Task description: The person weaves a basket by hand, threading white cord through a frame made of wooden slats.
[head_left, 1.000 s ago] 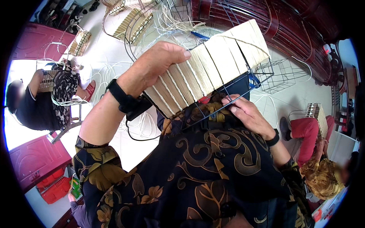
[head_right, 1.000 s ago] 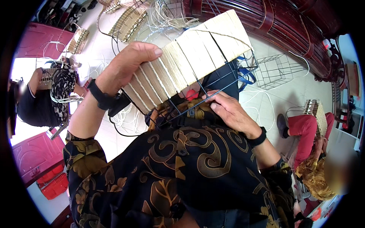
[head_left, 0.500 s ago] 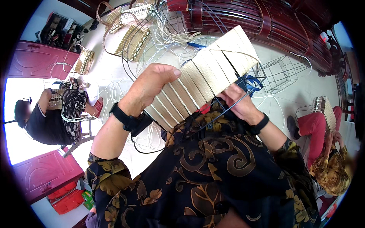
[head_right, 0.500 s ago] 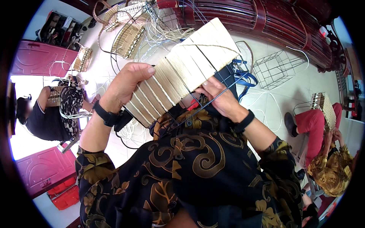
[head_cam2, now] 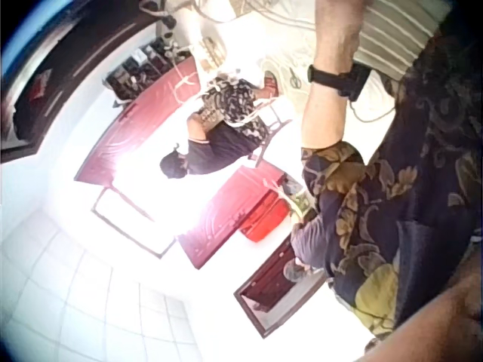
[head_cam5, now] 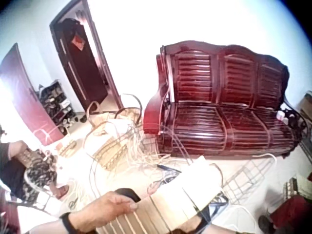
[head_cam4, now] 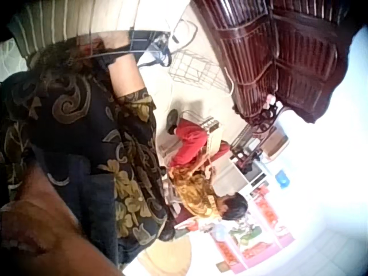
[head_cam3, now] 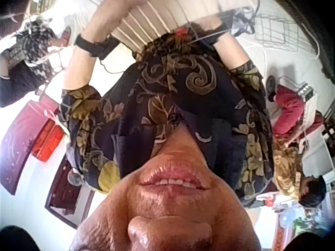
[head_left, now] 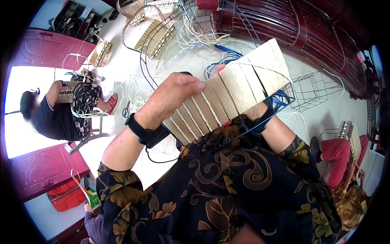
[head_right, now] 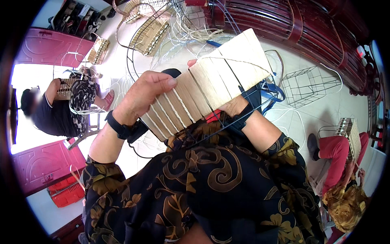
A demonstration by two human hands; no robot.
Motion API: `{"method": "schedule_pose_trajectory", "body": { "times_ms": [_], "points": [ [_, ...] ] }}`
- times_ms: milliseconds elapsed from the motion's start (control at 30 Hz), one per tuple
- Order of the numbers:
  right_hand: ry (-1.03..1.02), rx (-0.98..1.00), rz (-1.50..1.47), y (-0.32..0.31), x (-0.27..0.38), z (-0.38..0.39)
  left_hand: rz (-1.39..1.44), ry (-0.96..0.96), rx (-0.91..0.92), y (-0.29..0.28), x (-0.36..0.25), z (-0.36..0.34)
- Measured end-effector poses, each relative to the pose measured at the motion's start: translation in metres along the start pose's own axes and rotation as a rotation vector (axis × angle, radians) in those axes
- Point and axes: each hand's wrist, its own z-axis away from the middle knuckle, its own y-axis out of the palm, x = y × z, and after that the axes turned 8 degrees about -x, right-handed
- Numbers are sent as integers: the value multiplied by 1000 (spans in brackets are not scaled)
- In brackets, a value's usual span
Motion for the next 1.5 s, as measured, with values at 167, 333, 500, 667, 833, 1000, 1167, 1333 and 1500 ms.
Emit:
{"method": "schedule_pose_trajectory", "body": {
  "times_ms": [167,333,500,667,833,1000,1167,1333,1500],
  "points": [
    [-3,7,3,-9,4,10,-33,-22,-8,2,-6,0],
    [-145,-189,660,-17,-1,47,-200,60,-13,1,-8,-8],
    [105,-118,1209,15,15,88,-239,82,-19,-2,-7,-5],
    [-72,-160,1315,29,22,114,-319,143,-63,1,-6,-7],
    [-148,-165,1371,29,14,125,-242,112,-51,2,-5,-5],
    [-174,-115,1312,20,13,129,-240,117,-5,1,-6,-3],
    [-196,-68,1360,22,16,123,-470,350,-118,1,1,-6],
    [-195,-118,1362,23,12,128,-677,741,-426,24,-2,17],
    [-163,34,1336,34,21,117,-913,1197,-464,35,3,34]
  ]
}}
